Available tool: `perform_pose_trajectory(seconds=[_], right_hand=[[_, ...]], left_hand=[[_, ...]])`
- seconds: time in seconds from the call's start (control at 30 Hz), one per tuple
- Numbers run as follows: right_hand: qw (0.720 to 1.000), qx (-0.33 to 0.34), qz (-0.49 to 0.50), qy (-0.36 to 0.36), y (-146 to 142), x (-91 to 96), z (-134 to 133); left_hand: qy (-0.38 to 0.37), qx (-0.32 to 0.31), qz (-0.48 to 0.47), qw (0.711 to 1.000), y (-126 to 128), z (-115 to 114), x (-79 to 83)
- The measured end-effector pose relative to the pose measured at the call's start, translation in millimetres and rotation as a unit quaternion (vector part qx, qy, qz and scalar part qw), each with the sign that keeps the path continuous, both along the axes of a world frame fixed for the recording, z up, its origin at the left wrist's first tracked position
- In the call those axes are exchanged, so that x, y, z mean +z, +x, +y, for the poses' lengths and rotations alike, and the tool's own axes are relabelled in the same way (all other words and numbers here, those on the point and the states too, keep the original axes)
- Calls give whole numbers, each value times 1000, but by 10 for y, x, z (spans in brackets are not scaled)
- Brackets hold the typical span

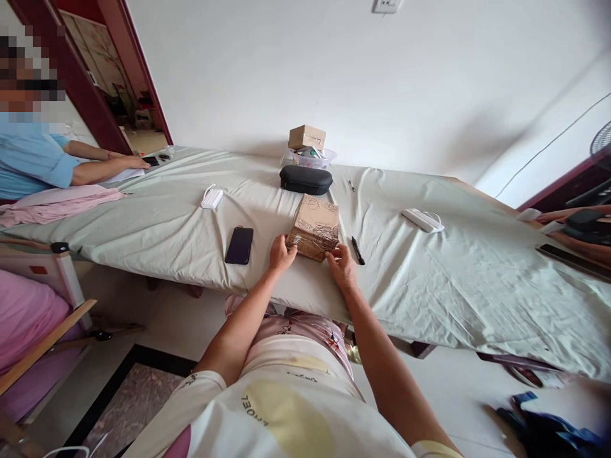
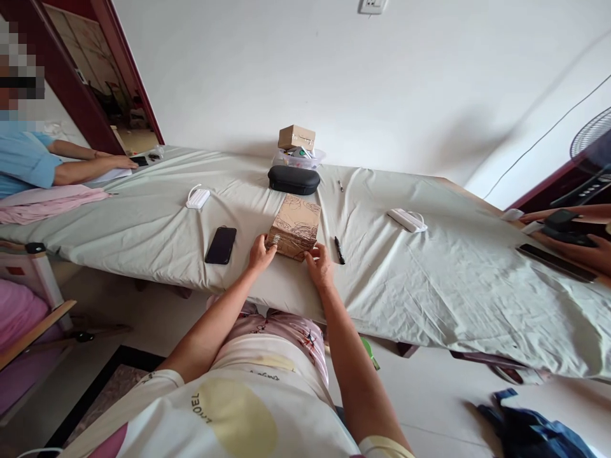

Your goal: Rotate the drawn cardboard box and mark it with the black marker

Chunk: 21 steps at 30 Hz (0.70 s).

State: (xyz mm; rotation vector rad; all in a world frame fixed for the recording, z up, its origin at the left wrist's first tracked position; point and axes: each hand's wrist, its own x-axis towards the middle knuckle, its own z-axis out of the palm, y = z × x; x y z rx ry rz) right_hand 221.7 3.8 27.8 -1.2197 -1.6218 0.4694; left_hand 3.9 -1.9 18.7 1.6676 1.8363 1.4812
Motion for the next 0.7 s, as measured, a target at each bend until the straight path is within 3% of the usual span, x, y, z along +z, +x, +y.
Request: perform_pose_trajectory(seconds=[0.13,0.47,0.7], right_hand=[[997,15,-66,-48,13,-23,35],[994,66,-86,-27,-7,4,3],[982,65,-179,-12,-4,-29,24]], left_hand=[[-33,-2,1,999,7,-33,36],[-10,-13,-85,996,-63,-118,115],[17,-31,-88,995,-39,-133,110]])
